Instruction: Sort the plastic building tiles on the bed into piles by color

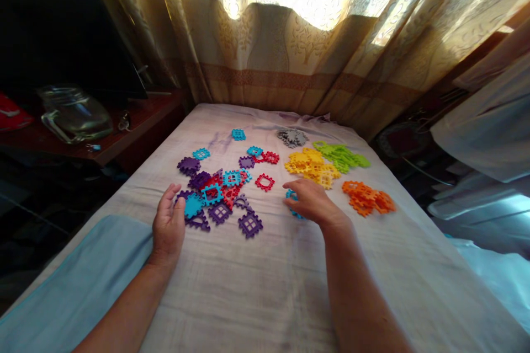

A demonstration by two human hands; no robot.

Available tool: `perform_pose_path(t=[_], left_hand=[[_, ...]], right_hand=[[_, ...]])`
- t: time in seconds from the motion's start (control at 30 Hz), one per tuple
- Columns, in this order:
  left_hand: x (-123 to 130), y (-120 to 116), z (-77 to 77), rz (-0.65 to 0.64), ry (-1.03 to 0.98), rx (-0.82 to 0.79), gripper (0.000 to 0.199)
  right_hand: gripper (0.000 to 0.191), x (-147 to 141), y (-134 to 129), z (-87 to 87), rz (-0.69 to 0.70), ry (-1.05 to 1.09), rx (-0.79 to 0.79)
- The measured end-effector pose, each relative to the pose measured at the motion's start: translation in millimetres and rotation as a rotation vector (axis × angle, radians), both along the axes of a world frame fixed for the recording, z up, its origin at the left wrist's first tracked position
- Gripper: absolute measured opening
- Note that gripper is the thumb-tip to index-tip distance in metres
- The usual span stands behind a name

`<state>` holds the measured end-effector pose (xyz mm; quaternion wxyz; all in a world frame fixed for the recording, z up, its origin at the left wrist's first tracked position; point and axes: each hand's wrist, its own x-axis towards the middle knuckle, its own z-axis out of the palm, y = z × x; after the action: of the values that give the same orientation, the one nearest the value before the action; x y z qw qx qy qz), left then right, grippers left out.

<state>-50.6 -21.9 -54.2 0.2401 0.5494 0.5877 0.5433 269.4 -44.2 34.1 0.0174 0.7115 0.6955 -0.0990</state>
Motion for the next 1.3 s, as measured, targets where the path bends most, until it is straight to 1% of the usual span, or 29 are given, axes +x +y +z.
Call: perform_pose_path(t=[0.13,0.27,0.37,0.47,0.63,0.73,0.83,1.1,1.3], left_hand=[[4,-2,-0.4,-0.072,-0.006,-0.037,0.04],[10,-6,0.9,-0.162,-0.009,-0.037,0.041],[15,-12,4.7,-0.22,0.012,-0.04,0.042],[21,-18,8.7,-0.265,0.026,-0.04,0.042],[26,-21,7.4,-0.304,-0.015,-0.012,0.043],[26,-20,4.9,-0.308,-0.046,-0.014,0.043],[26,-20,4.6,-0.291,-0.053,-0.014,0.043],[26,-19,4.3,-0.274,-0.061,-0.027,0.043],[27,-19,4.9,-0.271,-0.059,-0.03,0.043]], right_hand=[[0.037,-18,-1,1.7,0.086,0.016,0.025],[0.037,-43,1,-2.3,0.188,0.078,0.139],[0.039,-63,3,-12.8,0.252,0.142,0.251],[0.042,-82,4,-27.2,0.299,0.187,0.322],[0.047,-102,4,-45.0,0.284,0.192,0.306],[0.047,-108,5,-49.2,0.221,0.186,0.287],[0.044,-111,7,-49.9,0.168,0.187,0.266],[0.033,-107,8,-49.7,0.166,0.222,0.288],[0.019,-105,9,-52.3,0.162,0.263,0.326]])
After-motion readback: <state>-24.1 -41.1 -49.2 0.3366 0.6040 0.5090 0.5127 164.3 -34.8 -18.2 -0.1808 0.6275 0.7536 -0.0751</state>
